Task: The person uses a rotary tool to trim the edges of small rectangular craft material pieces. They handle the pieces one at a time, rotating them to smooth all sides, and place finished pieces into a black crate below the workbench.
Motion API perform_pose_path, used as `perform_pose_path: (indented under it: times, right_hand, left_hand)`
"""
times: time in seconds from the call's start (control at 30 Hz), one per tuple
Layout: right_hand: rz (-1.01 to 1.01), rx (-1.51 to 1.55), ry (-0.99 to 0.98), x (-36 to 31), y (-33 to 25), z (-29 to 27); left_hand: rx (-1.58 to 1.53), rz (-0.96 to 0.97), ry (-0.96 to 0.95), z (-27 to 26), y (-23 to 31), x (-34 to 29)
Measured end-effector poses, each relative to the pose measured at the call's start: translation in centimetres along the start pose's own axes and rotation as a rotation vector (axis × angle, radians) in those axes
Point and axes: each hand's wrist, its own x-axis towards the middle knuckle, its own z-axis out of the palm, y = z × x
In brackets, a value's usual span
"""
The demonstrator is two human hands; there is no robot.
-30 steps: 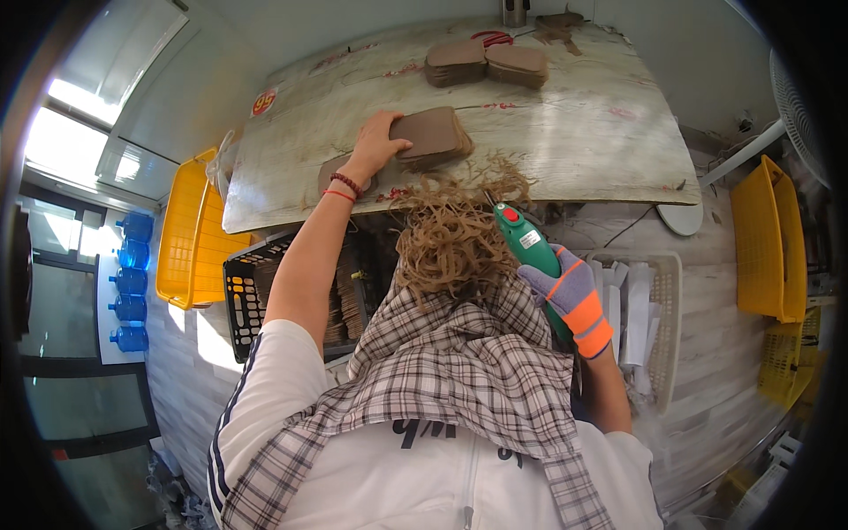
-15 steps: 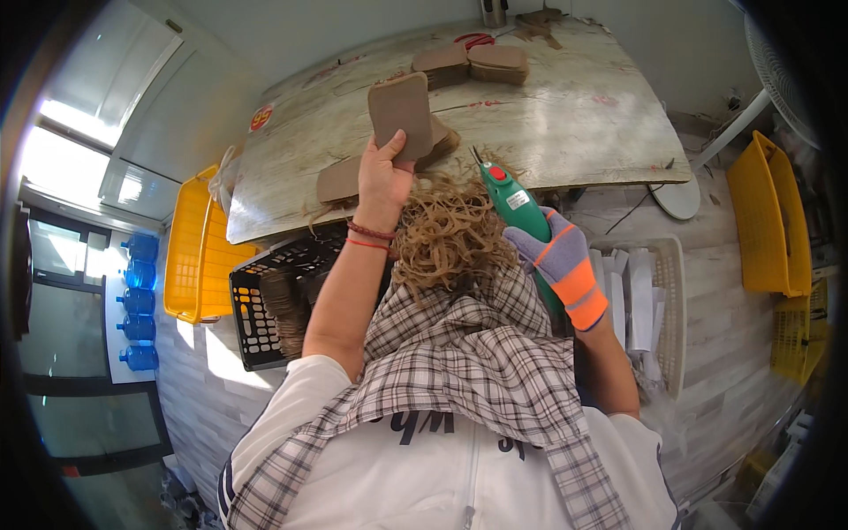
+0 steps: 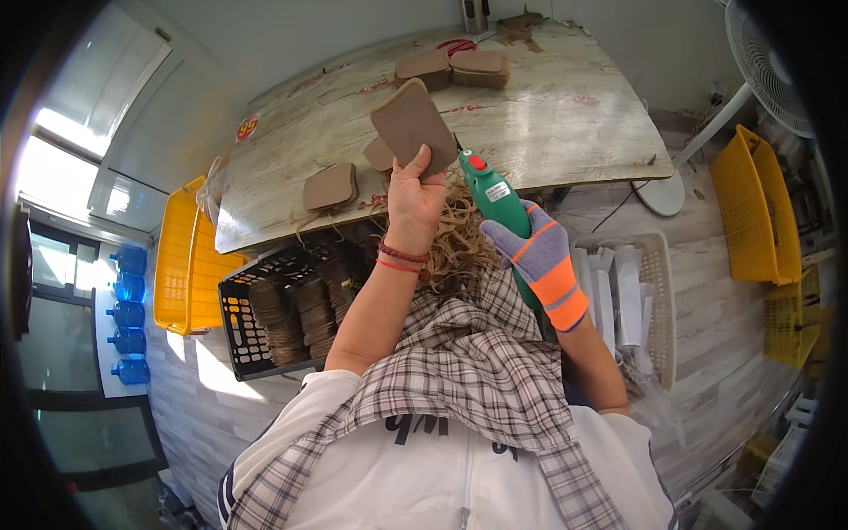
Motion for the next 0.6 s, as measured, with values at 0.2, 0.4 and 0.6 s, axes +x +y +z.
perform_pose_path:
  times: [0.2, 0.4, 0.6]
  right_hand:
    - [0.027, 0.076, 0.010, 0.3, -1.0, -0.1]
    - [0.010, 0.063, 0.029, 1.4, -1.2, -0.8]
    - [0.005, 0.071, 0.028, 0.8, -1.4, -0.7]
  left_hand:
    - [0.091, -0.033, -0.022, -0.6, -0.8, -1.3]
    - [0.202, -0.060, -0.101, -1.8, -1.1, -2.4]
    - [0.226, -0.066, -0.139, -2.4, -1.0, -2.4]
